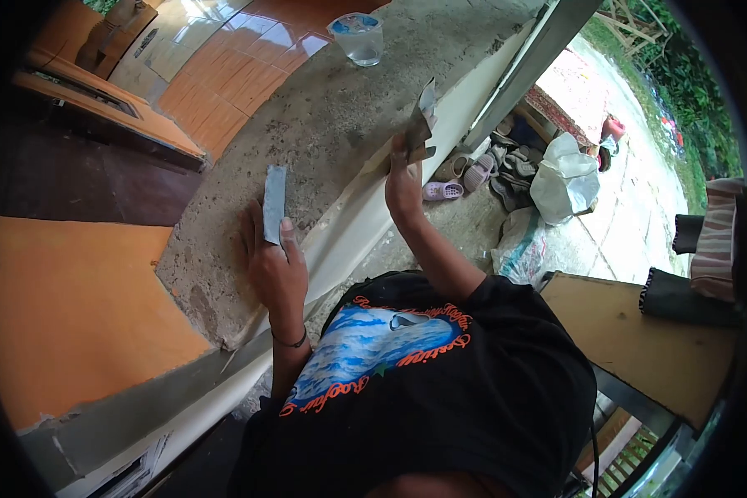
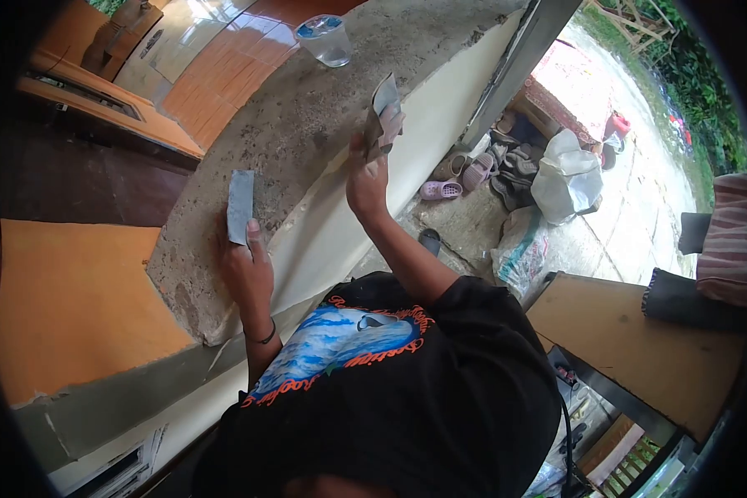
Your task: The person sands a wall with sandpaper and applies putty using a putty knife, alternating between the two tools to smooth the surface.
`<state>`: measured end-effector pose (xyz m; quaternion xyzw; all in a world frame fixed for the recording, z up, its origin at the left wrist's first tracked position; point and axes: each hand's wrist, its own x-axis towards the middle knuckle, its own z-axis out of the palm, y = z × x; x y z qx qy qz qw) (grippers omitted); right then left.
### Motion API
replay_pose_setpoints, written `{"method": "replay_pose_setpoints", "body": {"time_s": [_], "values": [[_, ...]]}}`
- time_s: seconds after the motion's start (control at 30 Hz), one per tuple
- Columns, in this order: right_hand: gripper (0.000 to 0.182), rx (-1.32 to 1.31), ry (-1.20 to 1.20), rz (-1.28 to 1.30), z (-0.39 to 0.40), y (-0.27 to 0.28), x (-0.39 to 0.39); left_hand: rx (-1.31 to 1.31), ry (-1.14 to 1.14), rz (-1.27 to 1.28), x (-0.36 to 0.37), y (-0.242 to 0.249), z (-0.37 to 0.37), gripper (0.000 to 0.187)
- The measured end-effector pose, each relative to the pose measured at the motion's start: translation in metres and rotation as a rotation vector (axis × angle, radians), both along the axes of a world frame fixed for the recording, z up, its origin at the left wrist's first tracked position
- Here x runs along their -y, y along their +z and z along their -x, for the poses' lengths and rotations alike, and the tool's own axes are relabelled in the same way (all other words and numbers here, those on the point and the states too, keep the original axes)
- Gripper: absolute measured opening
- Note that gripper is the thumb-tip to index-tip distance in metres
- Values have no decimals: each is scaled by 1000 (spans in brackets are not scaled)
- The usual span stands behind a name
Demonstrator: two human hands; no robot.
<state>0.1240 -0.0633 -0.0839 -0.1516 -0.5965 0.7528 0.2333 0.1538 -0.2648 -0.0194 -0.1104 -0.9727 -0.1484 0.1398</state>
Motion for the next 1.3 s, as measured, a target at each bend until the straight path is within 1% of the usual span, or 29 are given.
{"method": "replay_pose_setpoints", "body": {"time_s": [0.03,0.07,0.13,0.2,0.23,0.3,0.33,0.4,0.5,0.53,0.57,0.6,0.63,0.67,0.7,0.73,0.77,0.8,0.87,0.9,0.93,1.0,1.03,1.07,1.1,1.13,1.2,1.27,1.3], "values": [[57,30,-173,-29,11,17,-19,-18,28,15,-5,2,1,48],[64,37,-101,67,25,3,-49,-23,29,6,-8,3,2,48],[69,-23,-177,123,50,-4,-99,-20,95,15,-14,5,4,47],[72,25,-182,139,74,-15,-152,95,218,-58,-12,-1,5,47],[76,35,-263,82,84,-14,-175,95,281,-7,-11,-4,5,46],[67,43,-246,131,107,-30,-232,34,347,-60,-19,0,4,46],[62,68,-240,170,115,-24,-252,18,399,-69,-26,4,4,47],[72,100,-232,258,129,-4,-281,-19,423,-75,-23,-5,4,47],[51,-83,-304,245,173,-20,-350,-46,463,-83,-25,-5,5,48],[44,-181,-290,284,182,-13,-366,-38,470,-78,-27,-3,5,48],[45,-71,-347,232,192,-18,-395,-104,455,-84,-26,-7,8,49],[45,40,-408,183,203,-32,-434,-102,454,-81,-27,-9,7,49],[46,74,-403,184,219,-53,-482,-77,481,-65,-26,-10,7,50],[48,103,-396,186,229,-61,-507,-57,510,-50,-24,-9,8,50],[48,101,-394,193,227,-54,-504,-62,512,-44,-25,-7,9,50],[55,124,-411,179,224,-44,-501,-73,497,-54,-27,-6,8,50],[63,149,-426,166,225,-45,-500,-83,484,-61,-29,-4,8,51],[63,155,-416,174,224,-51,-494,-82,494,-51,-31,-1,7,51],[65,66,-382,126,219,-68,-477,50,503,-24,-32,5,7,49],[65,-59,-338,200,195,-37,-420,62,519,-12,-29,3,5,49],[65,-44,-330,205,186,-35,-386,40,477,-12,-25,-1,6,48],[67,14,-392,111,165,-39,-339,-34,366,-5,-19,-9,9,50],[76,77,-448,14,156,-44,-312,-91,301,2,-19,-9,11,53],[76,89,-450,19,145,-49,-284,-85,231,10,-21,-4,10,51],[78,42,-425,-25,126,-41,-246,-132,154,20,-22,-1,8,49],[79,-6,-400,-71,109,-35,-210,-82,100,176,-15,-4,6,49],[74,172,-261,48,79,-31,-151,-102,50,207,-18,6,2,50],[81,38,-176,-7,49,-39,-94,-93,4,230,-15,6,-2,50],[81,35,-186,-6,34,-36,-65,-89,-36,251,-13,6,-2,50]]}}
